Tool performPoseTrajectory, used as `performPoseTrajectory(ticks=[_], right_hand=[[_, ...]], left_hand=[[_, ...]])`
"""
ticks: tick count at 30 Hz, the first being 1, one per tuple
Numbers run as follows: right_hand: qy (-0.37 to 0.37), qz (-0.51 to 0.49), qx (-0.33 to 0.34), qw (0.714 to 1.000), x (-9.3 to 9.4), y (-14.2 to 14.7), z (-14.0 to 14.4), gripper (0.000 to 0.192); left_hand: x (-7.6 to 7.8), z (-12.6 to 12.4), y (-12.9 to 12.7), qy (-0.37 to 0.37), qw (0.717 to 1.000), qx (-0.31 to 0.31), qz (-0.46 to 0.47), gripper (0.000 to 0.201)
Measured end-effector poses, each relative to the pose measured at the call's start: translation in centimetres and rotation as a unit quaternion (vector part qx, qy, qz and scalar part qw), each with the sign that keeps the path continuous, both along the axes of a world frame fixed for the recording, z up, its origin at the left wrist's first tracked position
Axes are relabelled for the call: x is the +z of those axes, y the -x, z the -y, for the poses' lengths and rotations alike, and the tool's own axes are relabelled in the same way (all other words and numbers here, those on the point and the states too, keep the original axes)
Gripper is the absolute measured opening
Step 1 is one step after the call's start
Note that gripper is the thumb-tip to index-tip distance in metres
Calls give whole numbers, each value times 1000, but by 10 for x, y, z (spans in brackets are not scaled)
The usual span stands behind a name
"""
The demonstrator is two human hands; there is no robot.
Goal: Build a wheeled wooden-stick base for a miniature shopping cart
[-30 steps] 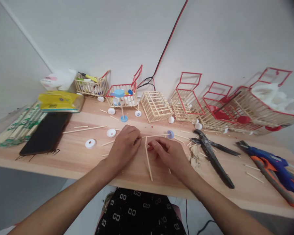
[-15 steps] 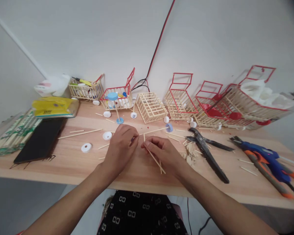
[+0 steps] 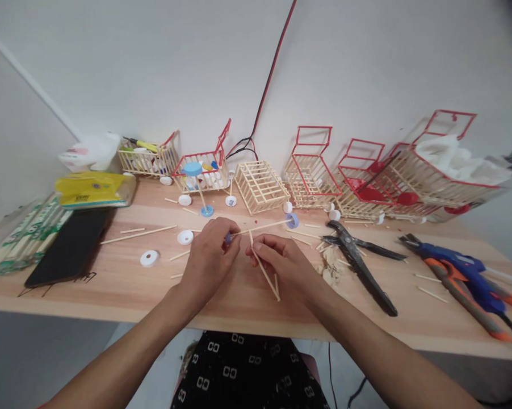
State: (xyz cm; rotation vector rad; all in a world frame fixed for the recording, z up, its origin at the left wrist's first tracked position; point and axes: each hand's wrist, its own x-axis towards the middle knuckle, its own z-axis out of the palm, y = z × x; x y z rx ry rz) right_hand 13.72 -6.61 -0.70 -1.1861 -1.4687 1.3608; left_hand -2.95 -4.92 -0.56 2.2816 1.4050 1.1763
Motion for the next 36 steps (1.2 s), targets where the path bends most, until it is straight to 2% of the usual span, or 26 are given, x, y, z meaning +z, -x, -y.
performPoseTrajectory(ticks=[5, 8, 14, 19, 26, 36], right_hand=[[29, 0, 15, 999, -3, 0, -3, 23], [30, -1, 21, 999, -5, 1, -4, 26], [-53, 28, 24, 998, -9, -2, -5, 22], [-86, 85, 20, 992, -2, -3, -6, 18], [-145, 180, 5, 973, 6, -2, -4, 18], [-207, 187, 11, 960, 13, -4, 1, 17]], left_hand=[[0, -1, 1, 32, 999, 0, -3, 7], [0, -1, 2, 22, 1000, 4, -8, 8], [1, 0, 5, -19, 1000, 11, -10, 9], [4, -1, 6, -41, 999, 2, -19, 12], [14, -2, 11, -111, 990, -55, -65, 15], [33, -1, 15, -132, 980, -104, -110, 22]])
